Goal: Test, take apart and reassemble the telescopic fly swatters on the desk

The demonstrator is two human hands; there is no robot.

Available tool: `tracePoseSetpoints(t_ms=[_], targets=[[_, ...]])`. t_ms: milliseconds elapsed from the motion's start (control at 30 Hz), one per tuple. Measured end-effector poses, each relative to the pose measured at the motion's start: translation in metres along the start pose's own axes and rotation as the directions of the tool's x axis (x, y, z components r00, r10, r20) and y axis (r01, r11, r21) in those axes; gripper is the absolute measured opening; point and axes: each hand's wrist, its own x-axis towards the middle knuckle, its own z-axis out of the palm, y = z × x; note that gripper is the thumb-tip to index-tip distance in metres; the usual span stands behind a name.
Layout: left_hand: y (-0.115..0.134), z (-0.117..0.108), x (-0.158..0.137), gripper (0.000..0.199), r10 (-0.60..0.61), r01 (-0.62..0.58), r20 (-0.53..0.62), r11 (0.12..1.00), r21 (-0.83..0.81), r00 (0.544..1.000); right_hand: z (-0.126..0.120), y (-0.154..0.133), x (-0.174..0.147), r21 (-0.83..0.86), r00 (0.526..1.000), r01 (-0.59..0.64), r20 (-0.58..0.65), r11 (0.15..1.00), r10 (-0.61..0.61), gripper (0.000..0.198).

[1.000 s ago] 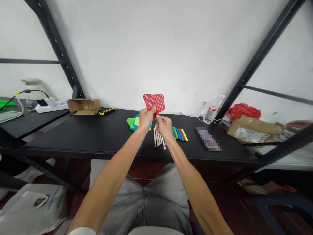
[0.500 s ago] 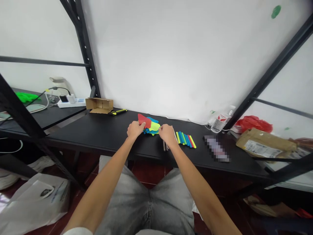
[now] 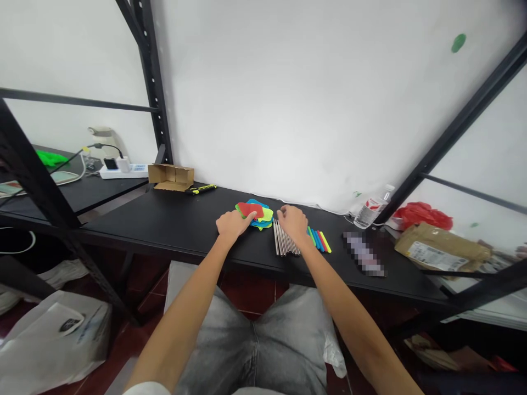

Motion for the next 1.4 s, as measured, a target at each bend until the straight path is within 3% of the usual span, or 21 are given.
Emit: tracePoseSetpoints(t_ms=[167,267,333,533,667,833,1067,1400], targets=[[-0.009,-0.001,-0.008,0.068,0.059,-0.065,-0.064,0.992,-0.105,0.996,-0.012,0.097,-0.011,0.115,0.977,0.057,-0.213,0.992,-0.031,0.051],[-0.010,-0.001,-0.011,0.059,0.084,-0.101,-0.138,0.988,-0.118,0.987,-0.003,0.146,-0.026,0.147,0.986,0.094,-0.152,0.985,-0.071,0.058],[-0.008,0.000,-0.014,0.050,0.137,-0.157,-0.204,0.984,-0.087,0.969,0.006,0.159,-0.034,0.141,0.992,0.101,-0.092,0.985,-0.089,0.062],[-0.003,0.004,-0.018,0.029,0.390,-0.394,-0.344,0.917,0.063,0.854,0.016,0.145,-0.042,0.026,0.985,0.169,0.015,0.985,-0.169,0.064],[-0.002,0.006,-0.017,0.032,0.502,-0.479,-0.303,0.865,0.151,0.810,0.017,0.142,-0.042,-0.028,0.977,0.198,0.088,0.980,-0.195,0.062],[0.001,0.010,-0.016,0.044,0.658,-0.629,-0.227,0.753,0.191,0.718,0.019,0.142,-0.041,-0.026,0.973,0.197,0.124,0.980,-0.193,0.055],[-0.002,0.012,-0.010,0.038,0.659,-0.645,-0.127,0.752,0.137,0.741,0.021,0.142,-0.041,0.000,0.974,0.204,0.101,0.979,-0.203,0.057],[-0.004,0.014,-0.005,0.037,0.640,-0.628,-0.160,0.769,0.120,0.752,0.017,0.138,-0.041,0.037,0.987,0.137,0.084,0.990,-0.140,0.059]])
